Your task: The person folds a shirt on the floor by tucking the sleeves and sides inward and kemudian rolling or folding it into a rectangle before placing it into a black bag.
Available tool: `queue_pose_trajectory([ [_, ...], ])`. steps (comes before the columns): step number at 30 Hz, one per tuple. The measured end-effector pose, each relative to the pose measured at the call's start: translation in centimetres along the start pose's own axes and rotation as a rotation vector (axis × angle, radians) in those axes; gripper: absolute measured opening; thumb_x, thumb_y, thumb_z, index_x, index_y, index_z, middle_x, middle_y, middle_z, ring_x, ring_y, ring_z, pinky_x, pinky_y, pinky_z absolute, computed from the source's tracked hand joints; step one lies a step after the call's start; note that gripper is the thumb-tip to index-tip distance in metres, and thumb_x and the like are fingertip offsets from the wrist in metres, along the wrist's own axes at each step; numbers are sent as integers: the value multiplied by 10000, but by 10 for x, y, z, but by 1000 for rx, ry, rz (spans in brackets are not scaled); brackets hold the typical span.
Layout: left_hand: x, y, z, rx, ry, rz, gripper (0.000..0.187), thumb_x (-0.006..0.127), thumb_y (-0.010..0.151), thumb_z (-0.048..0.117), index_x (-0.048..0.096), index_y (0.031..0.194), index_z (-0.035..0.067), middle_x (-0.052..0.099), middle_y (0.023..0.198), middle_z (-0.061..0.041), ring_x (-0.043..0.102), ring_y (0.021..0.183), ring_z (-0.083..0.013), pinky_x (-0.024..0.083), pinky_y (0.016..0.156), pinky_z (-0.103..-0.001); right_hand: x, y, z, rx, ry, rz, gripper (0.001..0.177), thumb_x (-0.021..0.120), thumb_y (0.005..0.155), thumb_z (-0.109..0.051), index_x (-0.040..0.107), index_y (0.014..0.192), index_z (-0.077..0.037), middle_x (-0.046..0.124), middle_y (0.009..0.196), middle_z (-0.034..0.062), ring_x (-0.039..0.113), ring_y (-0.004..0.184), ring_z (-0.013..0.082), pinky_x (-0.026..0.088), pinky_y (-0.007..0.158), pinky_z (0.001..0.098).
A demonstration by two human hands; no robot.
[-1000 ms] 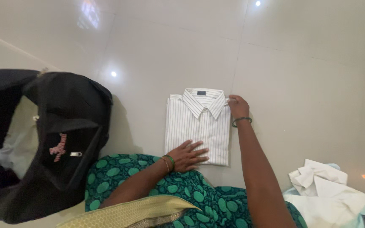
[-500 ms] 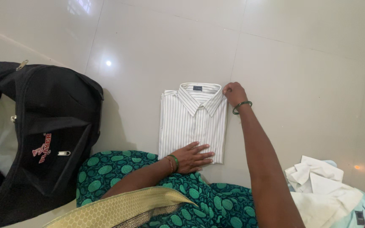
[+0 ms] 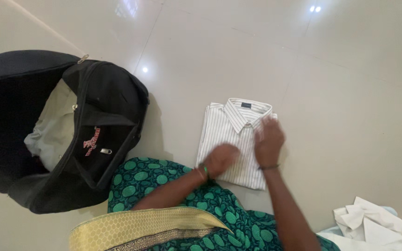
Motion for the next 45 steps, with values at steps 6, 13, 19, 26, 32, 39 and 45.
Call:
queue_pose_trajectory([
  [6, -125, 60, -93, -257, 289, 495, 291, 631, 989, 265, 696, 1199, 75, 678, 1077, -118, 611, 1075, -331, 458, 957, -492, 79, -76, -118, -113, -133, -601, 641, 580, 906, -517, 463, 1476, -249, 280, 1618, 89, 150, 1503, 353, 105, 1154, 661],
  [13, -147, 101, -123, -613, 161, 154, 261, 732, 851, 320, 799, 1068, 192, 624, 1052, -136, 532, 1078, -346, 469, 924, -455, 81, -95, -160, -449, -24, -542, 663, 495, 970, -569, 401, 1555, -271, 264, 1667, 66, 172, 1541, 308, 133, 1161, 624],
  [19, -150, 104, -142, -625, 71, 186, 149, 780, 818, 226, 800, 903, 106, 684, 993, -97, 681, 944, -261, 556, 884, -381, 83, -94, -158, -438, 0, -556, 653, 517, 971, -560, 418, 1546, -268, 275, 1669, 57, 171, 1550, 296, 122, 1184, 608],
  [26, -148, 105, -136, -632, 217, 278, 51, 739, 849, 135, 721, 806, 114, 642, 1008, -94, 629, 983, -295, 530, 860, -418, 89, -97, -157, -430, 3, -617, 653, 492, 953, -583, 430, 1522, -267, 260, 1653, 45, 154, 1534, 296, 105, 1175, 614],
  [32, -141, 104, -130, -607, 394, 327, 49, 657, 856, 60, 666, 859, 108, 606, 1058, -105, 579, 1014, -330, 517, 878, -450, 87, -98, -157, -423, 39, -618, 653, 472, 970, -607, 442, 1531, -273, 255, 1675, 27, 144, 1545, 316, 97, 1188, 610],
  [39, -144, 100, -104, -584, 504, 203, 170, 641, 901, 87, 650, 1068, 56, 607, 1191, -144, 582, 1130, -363, 509, 942, -468, 80, -95, -156, -403, 52, -585, 617, 456, 990, -581, 448, 1533, -287, 262, 1672, 18, 148, 1547, 299, 101, 1197, 601],
  [45, -94, 30, -14, -270, 543, 70, 534, 563, 905, 59, 550, 1438, 28, 484, 1533, -156, 374, 1503, -361, 336, 1195, -473, 104, -99, -144, -315, -52, -926, 606, 458, 1010, -509, 398, 1526, -198, 281, 1605, 91, 108, 1534, 315, 52, 1209, 589],
])
Point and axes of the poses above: each hand's wrist, its own y-axis towards the middle knuckle, its own x-axis out of the palm, z = x × y, the point moved 10 cm from there along y, towards the middle knuckle
